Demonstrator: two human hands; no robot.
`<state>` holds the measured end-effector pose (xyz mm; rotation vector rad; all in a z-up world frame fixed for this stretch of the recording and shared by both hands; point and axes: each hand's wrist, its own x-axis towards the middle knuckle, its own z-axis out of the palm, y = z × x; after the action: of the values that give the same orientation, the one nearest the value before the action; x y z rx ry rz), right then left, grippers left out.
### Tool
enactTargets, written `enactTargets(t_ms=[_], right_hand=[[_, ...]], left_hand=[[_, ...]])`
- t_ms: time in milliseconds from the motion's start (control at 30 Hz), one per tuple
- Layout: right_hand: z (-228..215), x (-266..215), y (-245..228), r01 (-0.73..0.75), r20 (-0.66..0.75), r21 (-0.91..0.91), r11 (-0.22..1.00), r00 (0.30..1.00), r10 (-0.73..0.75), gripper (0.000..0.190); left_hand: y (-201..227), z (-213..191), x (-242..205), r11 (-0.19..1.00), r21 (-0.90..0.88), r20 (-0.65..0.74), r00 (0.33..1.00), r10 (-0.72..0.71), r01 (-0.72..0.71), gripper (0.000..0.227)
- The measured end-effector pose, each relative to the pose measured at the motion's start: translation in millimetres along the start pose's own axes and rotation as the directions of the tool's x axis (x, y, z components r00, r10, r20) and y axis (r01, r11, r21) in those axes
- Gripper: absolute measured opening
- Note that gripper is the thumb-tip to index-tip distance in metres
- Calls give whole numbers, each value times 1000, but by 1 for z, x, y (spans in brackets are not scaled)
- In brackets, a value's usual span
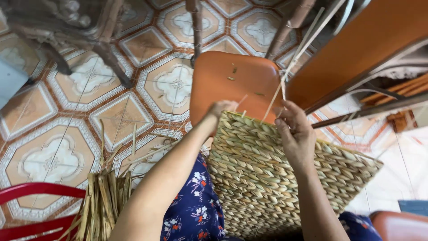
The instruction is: Weaving a mat from dried grass or leaf strips using a metal frame and scissors.
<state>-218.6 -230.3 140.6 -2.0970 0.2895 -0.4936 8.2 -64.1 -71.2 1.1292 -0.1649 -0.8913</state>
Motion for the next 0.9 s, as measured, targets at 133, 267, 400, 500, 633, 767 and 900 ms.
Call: enactTargets(t_ms=[133, 267, 400, 500, 633, 767, 900], right_hand=[[-41, -45, 17, 318, -286, 263, 911, 927, -241, 38], [-127, -115, 95, 286, -463, 361, 888, 881, -96, 25], [-233, -212, 213, 27, -673, 99, 995, 738, 47, 22], [-274, -296, 252, -153, -765, 75, 985, 625, 155, 23], [-291, -389, 312, -341, -833, -22, 940, 526, 171, 15], [-276, -420, 322, -516, -819, -163, 841, 545, 177, 15], [-257, -428, 333, -606, -659, -528, 594, 734, 164, 23]], left_hand=[[62, 27, -78, 988, 148, -324, 941, 100, -54, 50], [85, 75, -144, 997, 67, -53, 997, 51, -48, 64], [66, 72, -161, 988, 65, 84, 987, 137, -143, 51], [34, 44, -143, 965, 130, 7, 974, 228, -227, 38], [37, 60, -145, 946, 168, -117, 947, 298, -276, 26], [44, 96, -142, 935, 192, -100, 942, 321, -298, 27], [35, 75, -153, 899, 224, -96, 910, 404, -376, 31]])
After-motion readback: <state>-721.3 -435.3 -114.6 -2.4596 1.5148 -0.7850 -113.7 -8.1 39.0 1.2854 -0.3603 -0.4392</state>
